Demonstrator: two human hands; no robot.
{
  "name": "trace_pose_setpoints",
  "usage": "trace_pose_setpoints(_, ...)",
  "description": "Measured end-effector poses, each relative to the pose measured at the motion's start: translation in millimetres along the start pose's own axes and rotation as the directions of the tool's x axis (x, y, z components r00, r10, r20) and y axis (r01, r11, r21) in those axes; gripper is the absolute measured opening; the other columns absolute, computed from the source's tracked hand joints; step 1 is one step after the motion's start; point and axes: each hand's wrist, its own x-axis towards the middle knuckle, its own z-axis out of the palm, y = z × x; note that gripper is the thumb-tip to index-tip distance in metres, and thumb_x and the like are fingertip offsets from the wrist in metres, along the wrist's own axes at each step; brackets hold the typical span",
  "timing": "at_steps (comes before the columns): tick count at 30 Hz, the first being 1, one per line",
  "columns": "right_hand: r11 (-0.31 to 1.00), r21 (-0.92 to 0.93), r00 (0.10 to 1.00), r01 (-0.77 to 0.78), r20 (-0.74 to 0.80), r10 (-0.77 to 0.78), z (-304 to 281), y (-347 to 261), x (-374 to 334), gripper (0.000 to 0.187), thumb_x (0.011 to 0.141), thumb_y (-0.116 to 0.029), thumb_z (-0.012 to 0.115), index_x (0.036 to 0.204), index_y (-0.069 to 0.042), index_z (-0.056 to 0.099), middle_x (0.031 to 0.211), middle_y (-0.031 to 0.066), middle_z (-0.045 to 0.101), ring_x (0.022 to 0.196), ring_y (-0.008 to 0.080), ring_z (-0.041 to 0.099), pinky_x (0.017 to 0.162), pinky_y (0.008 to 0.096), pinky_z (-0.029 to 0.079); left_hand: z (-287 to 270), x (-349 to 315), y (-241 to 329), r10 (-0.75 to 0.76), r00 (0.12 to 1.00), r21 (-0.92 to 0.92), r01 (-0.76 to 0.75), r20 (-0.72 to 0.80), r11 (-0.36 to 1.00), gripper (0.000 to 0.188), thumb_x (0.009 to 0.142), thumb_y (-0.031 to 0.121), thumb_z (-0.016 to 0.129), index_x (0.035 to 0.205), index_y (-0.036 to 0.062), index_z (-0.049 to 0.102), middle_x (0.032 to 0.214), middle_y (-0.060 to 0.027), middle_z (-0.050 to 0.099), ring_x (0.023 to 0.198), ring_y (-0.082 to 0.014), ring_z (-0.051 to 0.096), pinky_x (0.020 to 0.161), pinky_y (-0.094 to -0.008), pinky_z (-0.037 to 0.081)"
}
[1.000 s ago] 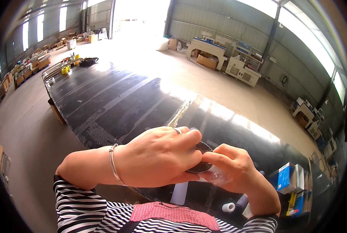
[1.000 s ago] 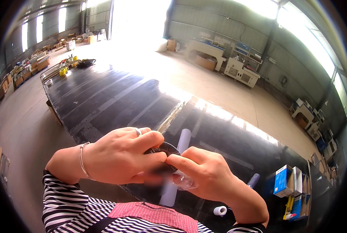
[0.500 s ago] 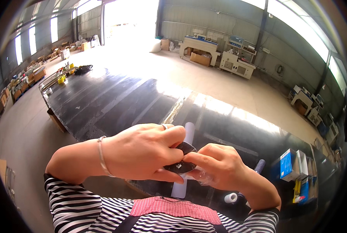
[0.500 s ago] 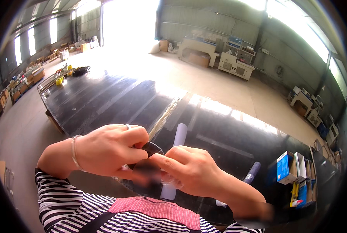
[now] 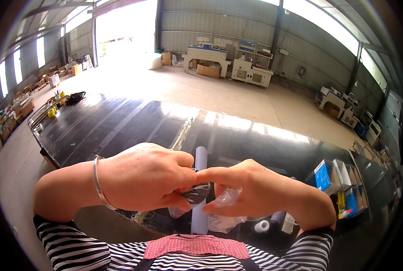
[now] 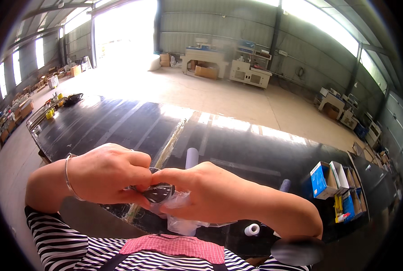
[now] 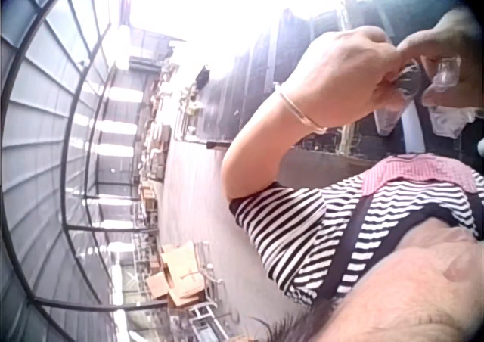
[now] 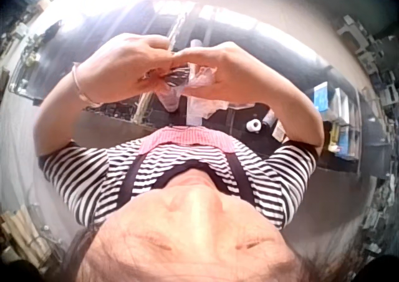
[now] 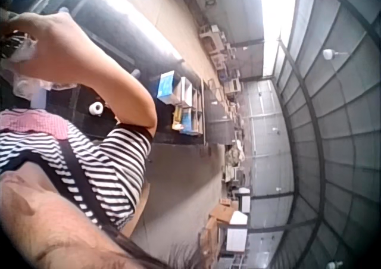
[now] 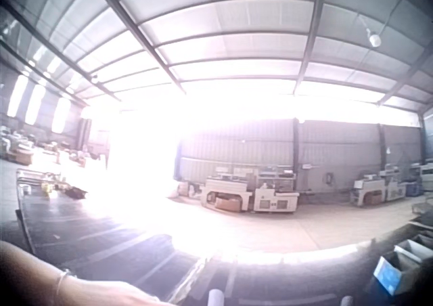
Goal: The person rolls up black yoga mats by hand, places them inside grey protective sleeves, and organizes them on a table along with shipping labels.
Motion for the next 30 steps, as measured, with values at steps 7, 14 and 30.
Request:
trace_pose_setpoints(7, 0.997, 0.075, 0.998, -0.014, 0.067, 0.009, 2, 21, 15, 0.045, 0.09, -0.019, 0.08, 0.13, -0.007, 0.063, 0.084, 0.0114, 0.073, 0.074, 0.0259, 0.072, 0.068, 0.0334, 0.055, 13, -2, -16, 0.072, 0.993, -0.043, -0.076, -0.089, 0.996, 0.028, 0.085, 0.029, 0.082, 0.089, 0.0092, 0.064, 0.085, -0.0063, 0.059, 0.076, -0.0296, 0.065, 0.067, -0.0404, 0.053)
trace_pose_setpoints(14, 0.967, -0.216, 0.991, 0.135, 0.015, -0.135, -3, 14, 26, 0.033, 0.086, -0.02, 0.082, 0.105, -0.005, 0.06, 0.082, 0.0124, 0.068, 0.074, 0.0349, 0.067, 0.068, 0.0366, 0.054, -4, -4, -9, -0.065, 0.997, 0.076, 0.061, 0.043, 0.995, 0.031, 0.09, 0.035, 0.076, 0.094, 0.0079, 0.061, 0.083, -0.0068, 0.064, 0.074, -0.0318, 0.067, 0.067, -0.0428, 0.055)
trace_pose_setpoints(30, 0.884, 0.06, 0.755, 0.463, -0.549, -0.358, 63, 110, 39, 0.031, 0.076, -0.002, 0.089, 0.088, -0.006, 0.061, 0.083, 0.0074, 0.064, 0.073, 0.0192, 0.063, 0.064, 0.0306, 0.051, 109, -25, -104, -0.208, 0.696, -0.632, -0.433, -0.688, 0.643, 0.034, 0.1, 0.024, 0.073, 0.077, 0.0047, 0.056, 0.081, -0.0043, 0.063, 0.075, -0.0164, 0.062, 0.07, -0.0303, 0.051)
